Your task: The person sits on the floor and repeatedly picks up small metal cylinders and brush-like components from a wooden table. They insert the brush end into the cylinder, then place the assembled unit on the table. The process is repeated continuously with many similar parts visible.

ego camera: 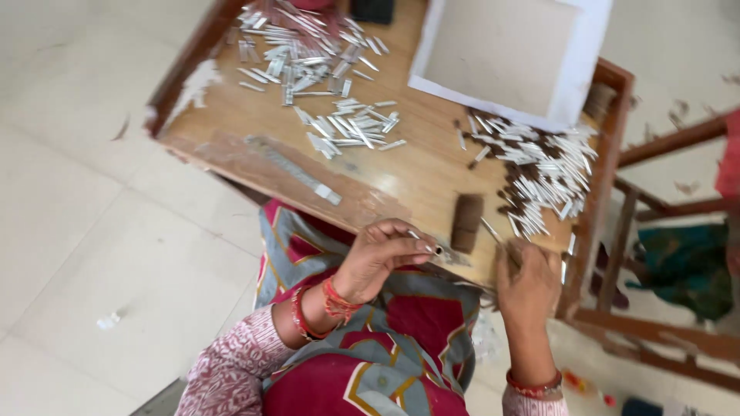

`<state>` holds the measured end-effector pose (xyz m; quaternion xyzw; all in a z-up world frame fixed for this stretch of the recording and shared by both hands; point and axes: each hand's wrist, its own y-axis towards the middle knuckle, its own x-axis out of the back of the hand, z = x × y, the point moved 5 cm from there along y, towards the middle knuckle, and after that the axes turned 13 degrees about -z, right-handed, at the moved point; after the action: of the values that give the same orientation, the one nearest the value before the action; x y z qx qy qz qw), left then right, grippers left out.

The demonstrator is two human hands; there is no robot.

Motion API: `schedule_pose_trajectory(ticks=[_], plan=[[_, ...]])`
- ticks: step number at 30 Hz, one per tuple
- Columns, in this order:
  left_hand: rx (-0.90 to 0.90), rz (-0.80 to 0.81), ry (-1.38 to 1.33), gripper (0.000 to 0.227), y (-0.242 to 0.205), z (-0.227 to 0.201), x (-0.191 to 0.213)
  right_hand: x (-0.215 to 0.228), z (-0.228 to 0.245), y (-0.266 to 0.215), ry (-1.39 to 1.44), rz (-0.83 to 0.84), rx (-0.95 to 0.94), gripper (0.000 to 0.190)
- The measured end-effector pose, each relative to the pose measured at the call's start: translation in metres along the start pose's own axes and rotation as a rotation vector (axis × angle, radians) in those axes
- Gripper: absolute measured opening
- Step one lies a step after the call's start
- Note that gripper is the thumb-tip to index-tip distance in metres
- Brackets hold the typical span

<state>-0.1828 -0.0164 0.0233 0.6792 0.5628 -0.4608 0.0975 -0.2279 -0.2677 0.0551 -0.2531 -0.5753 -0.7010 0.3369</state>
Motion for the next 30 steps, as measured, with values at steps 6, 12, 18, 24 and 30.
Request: schedule_pose_trajectory(ticks=[6,12,18,24,30], plan=[[-0.047,0.034,-0.062,0.009,-0.001,-0.01,0.003,-0.001,0.003,-0.005,0.062,-0.028,0.047,0.019],[-0.114,0.008,-0.008,0.016,0.006,-0.016,0.013,0.031,0.041,-0.004,0.573,-0.082,-0.286,0.028],[-0.051,-0.062,-0.011,0.014,0.005,-0.007,0.013,0.048,0.075,-0.018,0.545,0.036,-0.258,0.038],[-0.053,-0.05,0.062,0.015,0.003,0.005,0.009,0.043,0.087,-0.025,0.685,0.16,-0.249,0.039],[-0.062,-0.015,0.134,0.014,0.003,0.019,0.006,0.04,0.088,-0.026,0.703,0.194,-0.288,0.042]])
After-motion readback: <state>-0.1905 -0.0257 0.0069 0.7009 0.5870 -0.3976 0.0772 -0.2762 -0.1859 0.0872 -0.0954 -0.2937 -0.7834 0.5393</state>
